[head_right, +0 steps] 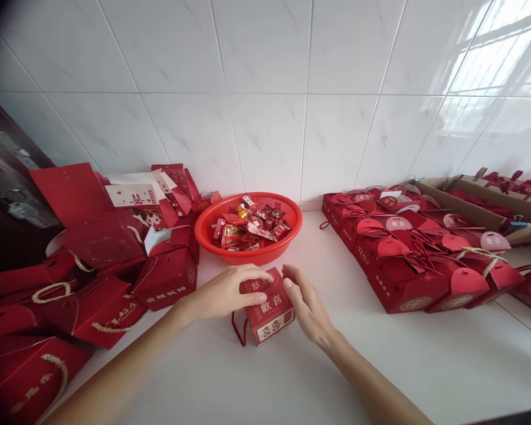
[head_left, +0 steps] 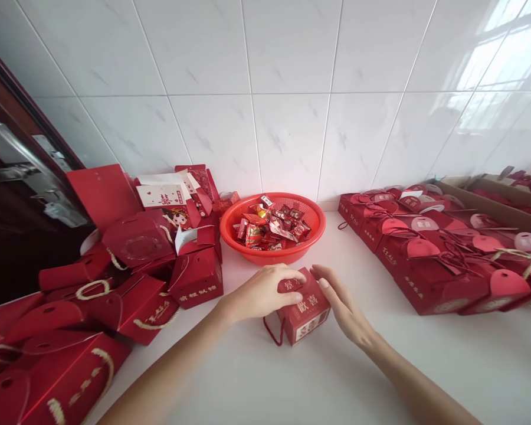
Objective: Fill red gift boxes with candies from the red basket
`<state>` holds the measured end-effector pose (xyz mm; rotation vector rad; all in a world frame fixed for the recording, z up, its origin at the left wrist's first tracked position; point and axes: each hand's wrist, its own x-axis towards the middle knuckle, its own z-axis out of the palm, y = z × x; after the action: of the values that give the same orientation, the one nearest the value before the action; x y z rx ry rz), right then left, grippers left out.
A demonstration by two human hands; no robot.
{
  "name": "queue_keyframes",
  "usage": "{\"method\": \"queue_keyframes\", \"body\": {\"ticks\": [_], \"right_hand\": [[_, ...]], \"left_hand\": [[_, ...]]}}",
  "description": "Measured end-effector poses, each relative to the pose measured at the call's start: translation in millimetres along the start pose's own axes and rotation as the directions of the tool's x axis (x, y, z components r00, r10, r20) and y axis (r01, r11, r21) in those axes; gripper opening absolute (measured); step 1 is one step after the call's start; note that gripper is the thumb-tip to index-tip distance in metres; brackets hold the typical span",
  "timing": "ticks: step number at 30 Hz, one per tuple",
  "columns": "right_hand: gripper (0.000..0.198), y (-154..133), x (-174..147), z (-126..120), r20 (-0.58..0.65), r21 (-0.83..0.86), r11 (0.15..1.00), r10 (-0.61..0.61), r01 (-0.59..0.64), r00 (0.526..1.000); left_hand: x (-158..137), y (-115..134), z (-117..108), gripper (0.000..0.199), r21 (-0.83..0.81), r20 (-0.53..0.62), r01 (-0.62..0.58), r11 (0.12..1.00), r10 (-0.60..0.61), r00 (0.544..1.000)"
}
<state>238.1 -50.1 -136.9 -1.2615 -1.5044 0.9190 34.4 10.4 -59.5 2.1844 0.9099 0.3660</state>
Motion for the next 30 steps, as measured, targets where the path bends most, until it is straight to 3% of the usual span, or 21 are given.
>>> {"method": "queue_keyframes", "body": {"ticks": [6, 12, 17, 23, 26, 30], "right_hand": [[0.049, -4.2, 3.5, -7.9, -0.014, 0.041, 0.994, 0.102, -0.101, 0.995], [0.047, -10.5, 4.7, -14.8, 0.041, 0.206, 0.979, 0.001, -0.009, 0.999], [0.045, -9.8, 5.4, -12.7, 0.077, -0.001, 0.997, -0.075, 0.076, 0.994], [0.051, -5.2, 6.7, -11.1, 0.082, -0.021, 0.997, -0.075, 0.077, 0.994], [0.05, -4.9, 6.8, -11.3, 0.066, -0.042, 0.993, -0.107, 0.11, 0.992], [0.052, -6.6, 8.2, -13.3, 0.053, -0.018, 0.994, -0.103, 0.105, 0.993]], "left_hand": [[4.3, -8.6, -1.7, 0.036, -0.063, 0.051, -0.002, 0.998, 0.005, 0.999], [3.9, -12.5, -2.0, 0.037, -0.045, 0.041, 0.013, 0.999, -0.011, 0.999], [3.9, -10.6, -2.5, 0.039, -0.051, 0.042, -0.003, 0.999, 0.005, 0.999], [-8.1, -7.3, -16.3, 0.058, 0.055, -0.035, 0.188, 0.981, -0.186, 0.982], [-9.1, -14.3, -18.8, 0.065, -0.033, 0.047, 0.175, 0.984, -0.173, 0.984], [-1.6, -20.4, -16.2, 0.087, -0.272, 0.141, 0.159, 0.949, -0.124, 0.982]]}}
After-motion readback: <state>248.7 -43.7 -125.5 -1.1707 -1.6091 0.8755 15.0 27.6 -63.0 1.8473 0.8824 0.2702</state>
